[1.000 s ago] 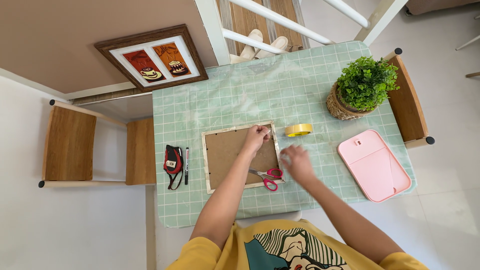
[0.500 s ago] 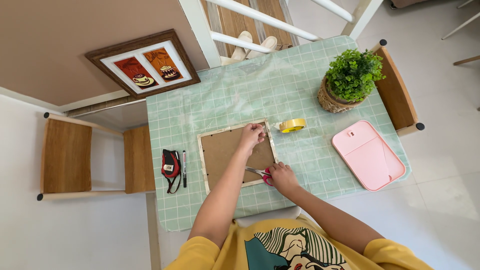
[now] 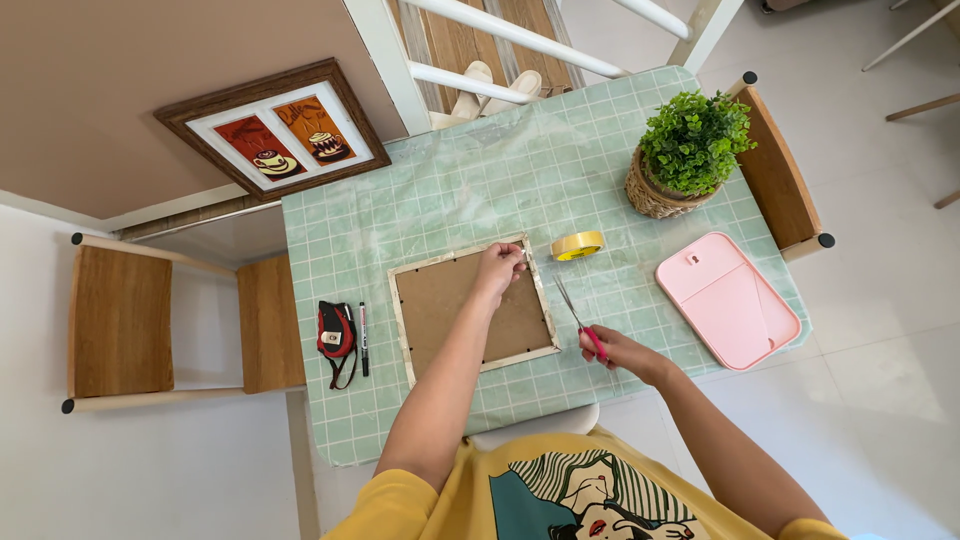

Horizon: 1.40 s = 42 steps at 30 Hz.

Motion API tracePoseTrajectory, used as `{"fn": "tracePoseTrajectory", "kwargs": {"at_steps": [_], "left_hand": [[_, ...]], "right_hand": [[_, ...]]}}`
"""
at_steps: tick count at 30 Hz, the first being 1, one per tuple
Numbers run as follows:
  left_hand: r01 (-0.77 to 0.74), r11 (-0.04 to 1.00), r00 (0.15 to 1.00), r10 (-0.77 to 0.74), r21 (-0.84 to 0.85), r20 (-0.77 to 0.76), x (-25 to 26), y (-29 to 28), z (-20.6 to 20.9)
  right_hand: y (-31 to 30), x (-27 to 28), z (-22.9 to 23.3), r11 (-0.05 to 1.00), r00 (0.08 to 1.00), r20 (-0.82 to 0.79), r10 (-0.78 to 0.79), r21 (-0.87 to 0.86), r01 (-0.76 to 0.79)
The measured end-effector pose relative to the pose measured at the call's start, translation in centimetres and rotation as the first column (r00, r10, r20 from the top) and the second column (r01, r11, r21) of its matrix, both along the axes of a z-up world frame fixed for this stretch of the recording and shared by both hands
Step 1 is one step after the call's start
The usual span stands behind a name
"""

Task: The person repeatedly cuts small pieces of yellow tape with scissors and applies them to the back of a wooden picture frame. The frame remains on a table throughout the clip, and the person works methodically around its edges.

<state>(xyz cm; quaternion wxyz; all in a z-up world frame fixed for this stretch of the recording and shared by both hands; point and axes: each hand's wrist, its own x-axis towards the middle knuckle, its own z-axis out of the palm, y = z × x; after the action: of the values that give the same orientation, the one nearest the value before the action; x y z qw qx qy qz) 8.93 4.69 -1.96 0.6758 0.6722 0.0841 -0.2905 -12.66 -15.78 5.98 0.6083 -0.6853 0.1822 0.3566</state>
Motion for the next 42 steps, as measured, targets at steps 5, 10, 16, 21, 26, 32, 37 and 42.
{"fn": "tracePoseTrajectory", "kwargs": {"at_steps": [5, 10, 16, 21, 26, 32, 37, 42], "left_hand": [[0.001, 1.0, 1.0, -0.001, -0.006, -0.011, 0.0, -0.1, 0.0], [-0.002, 1.0, 1.0, 0.002, -0.009, -0.027, 0.0, 0.0, -0.1], [-0.002, 1.0, 1.0, 0.001, -0.022, -0.026, -0.3, 0.0, -0.8], [-0.02, 0.999, 0.999, 0.018, -0.045, -0.042, -0.3, -0.1, -1.8], [-0.061, 0.996, 0.996, 0.058, -0.058, -0.061, -0.2, -0.2, -2.6], [-0.062, 0.995, 0.998, 0.06, -0.081, -0.035, -0.2, -0.1, -2.5], [-0.03, 0.997, 0.999, 0.028, -0.068, -0.019, -1.1, 0.3, -1.7], [-0.05, 0.997, 0.999, 0.049, -0.057, -0.017, -1.6, 1.6, -0.2]], "right_hand": [[1.2, 1.9, 2.1, 0.995, 0.999, 0.006, -0.037, 0.094, 0.037], [2.5, 4.0, 1.8, 0.982, 0.988, 0.029, -0.149, 0.125, 0.144], [2.8, 5.0, 0.8, 0.965, 0.974, 0.052, -0.221, 0.154, 0.21], [2.7, 4.8, -0.5, 0.96, 0.964, 0.068, -0.258, 0.128, 0.248], [2.4, 4.6, -1.5, 0.957, 0.956, 0.084, -0.282, 0.09, 0.274], [2.2, 4.3, -0.5, 0.925, 0.973, 0.207, -0.099, -0.34, 0.167], [1.4, 3.9, 0.0, 0.784, 0.99, 0.12, 0.071, -0.621, 0.019], [-1.1, 1.7, -2.2, 0.624, 0.983, 0.094, 0.155, -0.781, -0.024]]}}
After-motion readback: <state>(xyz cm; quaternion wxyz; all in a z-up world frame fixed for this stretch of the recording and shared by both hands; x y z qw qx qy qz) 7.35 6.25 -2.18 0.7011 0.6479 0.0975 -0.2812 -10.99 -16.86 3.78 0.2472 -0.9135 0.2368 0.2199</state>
